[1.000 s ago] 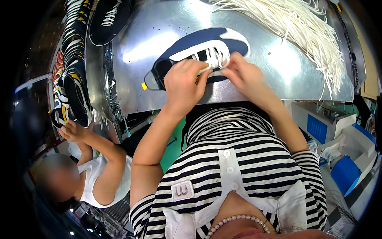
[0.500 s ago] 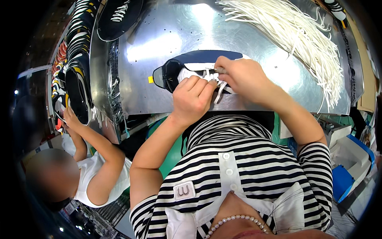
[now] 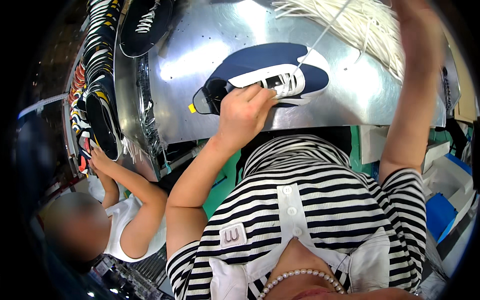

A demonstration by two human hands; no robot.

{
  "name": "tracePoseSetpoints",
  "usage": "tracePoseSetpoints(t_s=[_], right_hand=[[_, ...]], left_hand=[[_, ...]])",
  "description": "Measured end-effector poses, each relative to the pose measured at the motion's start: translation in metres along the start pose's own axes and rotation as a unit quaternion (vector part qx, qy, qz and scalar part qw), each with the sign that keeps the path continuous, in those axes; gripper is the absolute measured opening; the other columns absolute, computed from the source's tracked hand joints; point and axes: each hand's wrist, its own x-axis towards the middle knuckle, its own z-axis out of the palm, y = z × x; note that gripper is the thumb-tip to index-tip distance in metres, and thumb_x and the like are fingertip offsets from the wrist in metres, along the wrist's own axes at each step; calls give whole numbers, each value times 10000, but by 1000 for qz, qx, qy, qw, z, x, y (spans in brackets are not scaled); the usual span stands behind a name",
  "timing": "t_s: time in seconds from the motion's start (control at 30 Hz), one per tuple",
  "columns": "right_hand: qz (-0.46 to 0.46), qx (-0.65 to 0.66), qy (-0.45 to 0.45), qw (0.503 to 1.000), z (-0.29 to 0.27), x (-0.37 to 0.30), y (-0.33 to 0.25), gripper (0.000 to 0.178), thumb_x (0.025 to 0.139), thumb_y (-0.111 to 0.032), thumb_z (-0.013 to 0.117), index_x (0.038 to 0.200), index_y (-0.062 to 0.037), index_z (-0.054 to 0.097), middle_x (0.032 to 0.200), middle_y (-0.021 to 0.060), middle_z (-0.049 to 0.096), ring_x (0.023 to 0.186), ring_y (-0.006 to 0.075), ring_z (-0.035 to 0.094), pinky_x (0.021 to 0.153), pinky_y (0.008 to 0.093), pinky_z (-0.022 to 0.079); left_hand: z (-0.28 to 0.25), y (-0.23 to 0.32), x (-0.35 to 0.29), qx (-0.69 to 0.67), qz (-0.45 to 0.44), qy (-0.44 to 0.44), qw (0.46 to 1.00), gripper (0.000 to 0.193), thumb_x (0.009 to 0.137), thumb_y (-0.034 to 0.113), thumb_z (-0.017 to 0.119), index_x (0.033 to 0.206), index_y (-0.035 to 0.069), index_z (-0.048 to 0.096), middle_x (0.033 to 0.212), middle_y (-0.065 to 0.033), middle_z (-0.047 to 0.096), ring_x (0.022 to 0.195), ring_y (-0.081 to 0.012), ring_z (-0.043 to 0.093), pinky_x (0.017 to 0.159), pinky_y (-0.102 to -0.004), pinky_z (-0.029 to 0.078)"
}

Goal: The person laces shoe uppers by picking up shoelaces, threading them through the eyelets using a handheld tool, and placing the shoes aside.

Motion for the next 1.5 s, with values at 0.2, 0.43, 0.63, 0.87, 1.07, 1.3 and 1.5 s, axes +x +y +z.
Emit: tracePoseSetpoints(t_s=[0.2, 0.43, 0.63, 0.87, 1.07, 1.3, 1.5], right_hand=[[306, 24, -188, 933, 15, -108, 82, 152, 847, -81, 717, 982, -34, 663, 903, 26, 684, 864, 87, 638, 778, 224, 503], [322, 70, -126, 936, 38, -91, 70, 148, 866, -114, 710, 970, -34, 642, 870, 2, 660, 737, 30, 566, 664, 178, 451], [383, 60, -349, 853, 24, -80, 49, 166, 811, -92, 737, 947, -35, 661, 849, 0, 635, 803, 70, 575, 730, 211, 450], [302, -66, -262, 914, 44, -95, 83, 160, 865, -74, 688, 1019, -41, 660, 885, -25, 637, 793, 50, 571, 730, 186, 455], [338, 183, -471, 794, 17, -92, 53, 177, 868, -69, 678, 1026, 3, 643, 946, 24, 653, 848, 85, 614, 795, 242, 510], [300, 2, -242, 923, 41, -95, 101, 201, 855, -57, 699, 1049, -26, 659, 913, 14, 666, 808, 64, 603, 751, 226, 505], [225, -63, -218, 948, 51, -107, 107, 211, 853, -61, 699, 1060, -37, 664, 900, 45, 705, 819, 95, 645, 739, 242, 518]], left_hand=[[-15, 1, 7, -221, -222, -63, 948, 726, 843, 209, 744, 1400, 16, 322, 959, -193, 686, 870, -313, 677, 782, -356, 527], [-2, -9, 9, -186, -303, 15, 934, 510, 1007, 412, 479, 1311, 3, 475, 896, -227, 670, 894, -389, 614, 833, -440, 462], [11, -20, 5, -227, -320, 91, 915, 443, 1016, 389, 463, 1194, 3, 586, 833, -196, 664, 839, -336, 601, 779, -413, 458], [14, -14, 16, -198, -358, 98, 907, 466, 909, 424, 640, 1150, 26, 625, 846, -164, 682, 799, -308, 624, 757, -382, 480], [13, -18, 18, -151, -383, 121, 903, 517, 785, 460, 751, 1092, 59, 643, 838, -173, 683, 813, -329, 635, 738, -401, 490], [10, -14, 20, -159, -341, 108, 920, 562, 736, 345, 820, 1150, 38, 597, 903, -153, 697, 861, -257, 656, 763, -357, 510], [18, -16, 19, -210, -379, 145, 890, 505, 717, 381, 824, 1074, 81, 630, 812, -131, 706, 774, -321, 643, 710, -410, 512]])
